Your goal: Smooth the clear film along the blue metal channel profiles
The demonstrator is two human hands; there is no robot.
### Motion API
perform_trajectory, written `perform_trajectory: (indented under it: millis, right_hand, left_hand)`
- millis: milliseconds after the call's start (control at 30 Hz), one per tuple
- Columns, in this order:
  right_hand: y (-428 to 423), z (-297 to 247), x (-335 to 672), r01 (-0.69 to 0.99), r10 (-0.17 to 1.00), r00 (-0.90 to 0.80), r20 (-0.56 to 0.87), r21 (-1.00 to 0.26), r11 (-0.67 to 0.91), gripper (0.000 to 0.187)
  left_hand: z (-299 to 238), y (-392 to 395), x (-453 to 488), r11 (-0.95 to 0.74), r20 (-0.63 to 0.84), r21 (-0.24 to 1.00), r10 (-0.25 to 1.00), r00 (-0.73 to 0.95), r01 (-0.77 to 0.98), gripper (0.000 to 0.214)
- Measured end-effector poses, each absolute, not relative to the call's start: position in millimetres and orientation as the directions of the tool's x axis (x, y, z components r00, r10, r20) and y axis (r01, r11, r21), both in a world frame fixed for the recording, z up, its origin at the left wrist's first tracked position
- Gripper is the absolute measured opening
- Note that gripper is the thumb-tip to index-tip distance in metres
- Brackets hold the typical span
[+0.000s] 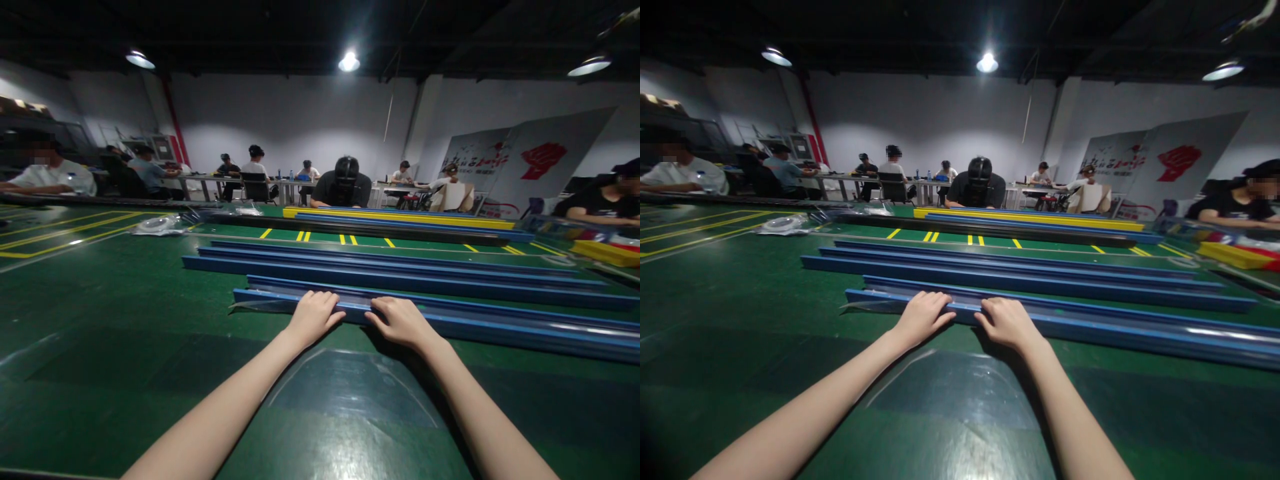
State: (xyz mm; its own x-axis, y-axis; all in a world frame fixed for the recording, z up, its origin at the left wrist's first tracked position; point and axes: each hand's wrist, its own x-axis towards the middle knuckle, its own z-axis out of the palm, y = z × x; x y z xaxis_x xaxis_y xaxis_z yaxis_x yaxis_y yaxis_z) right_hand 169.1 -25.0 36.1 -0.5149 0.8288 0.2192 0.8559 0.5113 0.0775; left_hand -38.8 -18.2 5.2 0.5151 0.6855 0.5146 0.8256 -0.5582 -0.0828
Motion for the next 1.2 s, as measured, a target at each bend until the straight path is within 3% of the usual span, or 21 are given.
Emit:
perform_trajectory:
  millis: [300,1200]
  right_hand:
    - [-23.6,35.1,169.4,0.857,0.826,-0.484,0.29,-0.036,0.515,0.022]
    - [-24.8,39.7,164.6,0.877,0.859,-0.441,0.26,-0.082,0.474,0.015]
  left_hand:
    - [3.0,-17.9,-39.1,-0.54,0.593,-0.008,0.675,0.44,0.841,0.024]
    - [10.4,-21.5,-37.2,-0.451,0.541,0.138,0.78,0.314,0.882,0.024]
